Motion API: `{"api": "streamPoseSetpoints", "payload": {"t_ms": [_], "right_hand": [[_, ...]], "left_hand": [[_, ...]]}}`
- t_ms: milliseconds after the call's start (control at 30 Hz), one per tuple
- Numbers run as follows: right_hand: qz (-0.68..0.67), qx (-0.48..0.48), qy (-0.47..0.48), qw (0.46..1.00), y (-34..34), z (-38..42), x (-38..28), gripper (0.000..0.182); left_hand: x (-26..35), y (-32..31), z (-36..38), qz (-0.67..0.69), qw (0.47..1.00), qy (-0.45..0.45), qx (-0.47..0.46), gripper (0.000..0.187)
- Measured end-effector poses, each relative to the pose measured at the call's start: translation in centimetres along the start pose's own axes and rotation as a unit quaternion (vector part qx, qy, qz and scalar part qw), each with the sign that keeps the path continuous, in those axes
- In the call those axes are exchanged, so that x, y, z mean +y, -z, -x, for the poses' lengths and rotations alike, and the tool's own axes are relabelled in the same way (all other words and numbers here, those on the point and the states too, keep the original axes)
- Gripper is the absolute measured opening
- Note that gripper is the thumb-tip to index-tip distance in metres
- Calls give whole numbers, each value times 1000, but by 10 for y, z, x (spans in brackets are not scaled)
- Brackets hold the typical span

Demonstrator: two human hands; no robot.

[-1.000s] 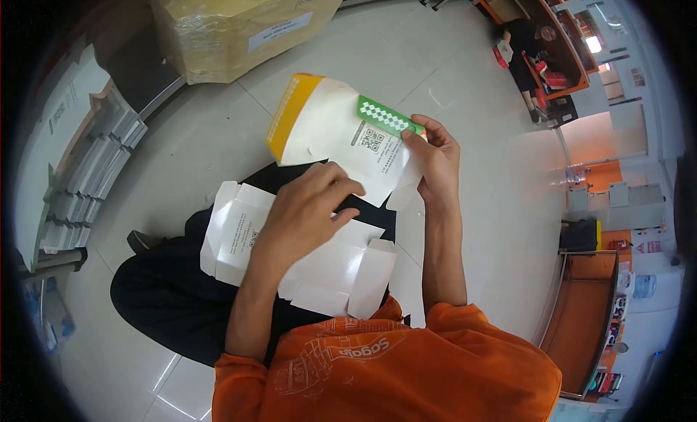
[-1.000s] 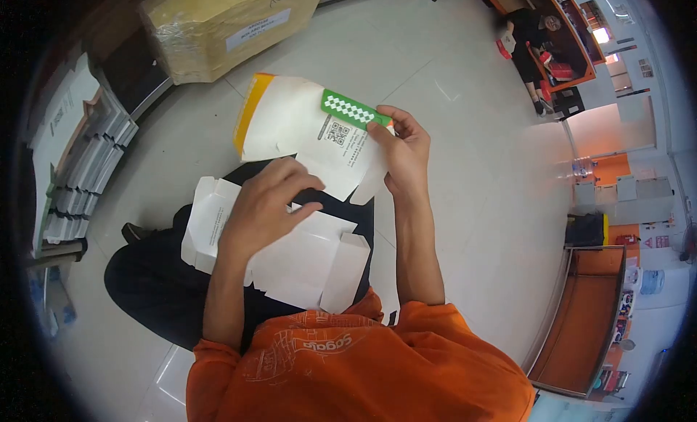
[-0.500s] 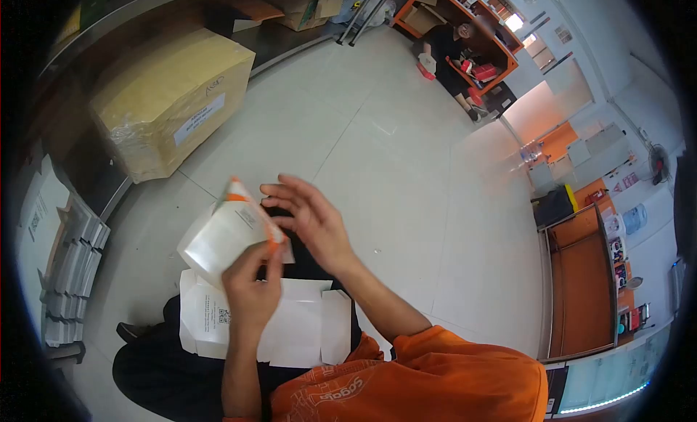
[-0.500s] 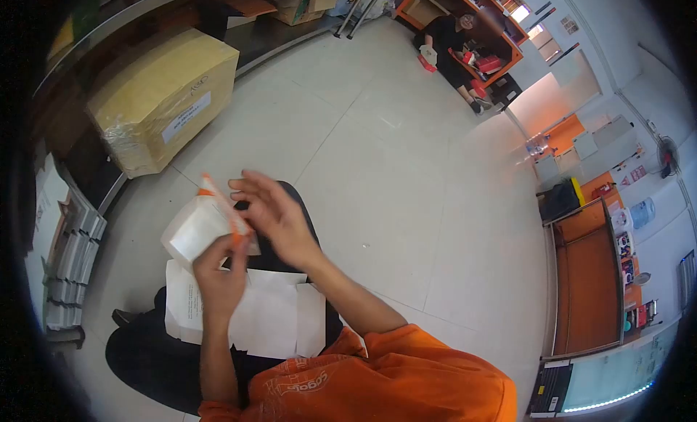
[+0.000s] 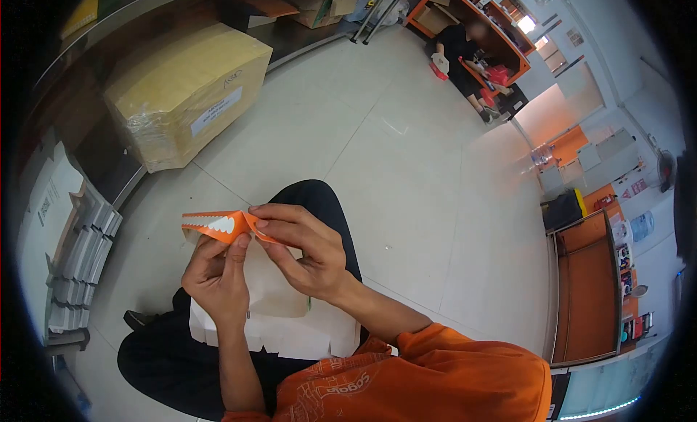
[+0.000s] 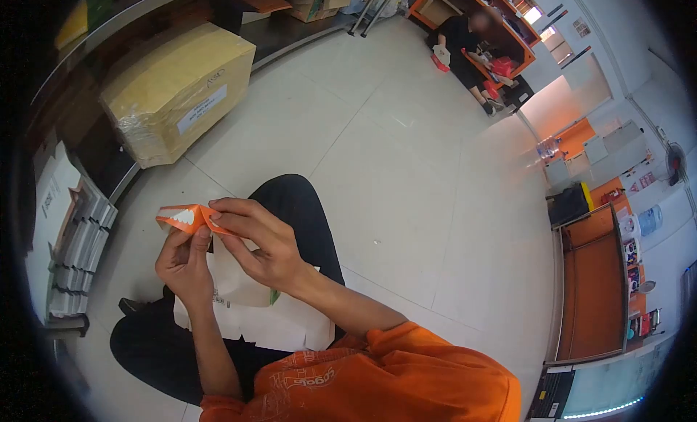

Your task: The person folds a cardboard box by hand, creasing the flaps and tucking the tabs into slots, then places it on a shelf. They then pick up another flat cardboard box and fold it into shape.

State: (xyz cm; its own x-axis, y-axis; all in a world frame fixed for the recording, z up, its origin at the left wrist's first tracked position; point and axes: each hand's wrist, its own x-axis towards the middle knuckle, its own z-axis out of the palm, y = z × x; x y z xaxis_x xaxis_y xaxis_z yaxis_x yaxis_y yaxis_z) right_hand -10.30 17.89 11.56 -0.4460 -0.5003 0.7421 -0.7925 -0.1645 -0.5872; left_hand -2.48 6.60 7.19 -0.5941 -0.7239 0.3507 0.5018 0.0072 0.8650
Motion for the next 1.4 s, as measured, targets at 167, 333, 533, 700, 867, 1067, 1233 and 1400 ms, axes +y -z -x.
{"api": "streamPoseSetpoints", "payload": {"t_ms": [167, 333, 533, 700, 867, 1067, 1233, 1400], "right_hand": [[29, -9, 6, 1000, -3, -2, -1, 20], [56, -15, 28, 998, 6, -3, 5, 23], [39, -20, 50, 998, 13, -3, 10, 24], [43, -30, -5, 999, 20, -1, 9, 24], [65, -40, 0, 997, 24, 1, 10, 25], [135, -11, 32, 990, 21, 5, 7, 26], [144, 22, 18, 989, 24, 4, 11, 24], [101, 24, -33, 994, 24, 3, 8, 21]], "left_hand": [[-7, -6, 3, 41, 999, 7, -5, 14], [-3, -10, 3, 33, 999, 22, -37, 19], [-16, 0, 4, 96, 987, 80, -97, 19], [-18, -3, 4, 67, 991, 66, -100, 17], [-18, -7, 5, 60, 991, 56, -101, 17], [-22, -16, 11, 96, 988, 98, -76, 20], [-20, -20, 12, 124, 983, 104, -84, 20], [-19, -24, 15, 62, 993, 64, -79, 19]]}}
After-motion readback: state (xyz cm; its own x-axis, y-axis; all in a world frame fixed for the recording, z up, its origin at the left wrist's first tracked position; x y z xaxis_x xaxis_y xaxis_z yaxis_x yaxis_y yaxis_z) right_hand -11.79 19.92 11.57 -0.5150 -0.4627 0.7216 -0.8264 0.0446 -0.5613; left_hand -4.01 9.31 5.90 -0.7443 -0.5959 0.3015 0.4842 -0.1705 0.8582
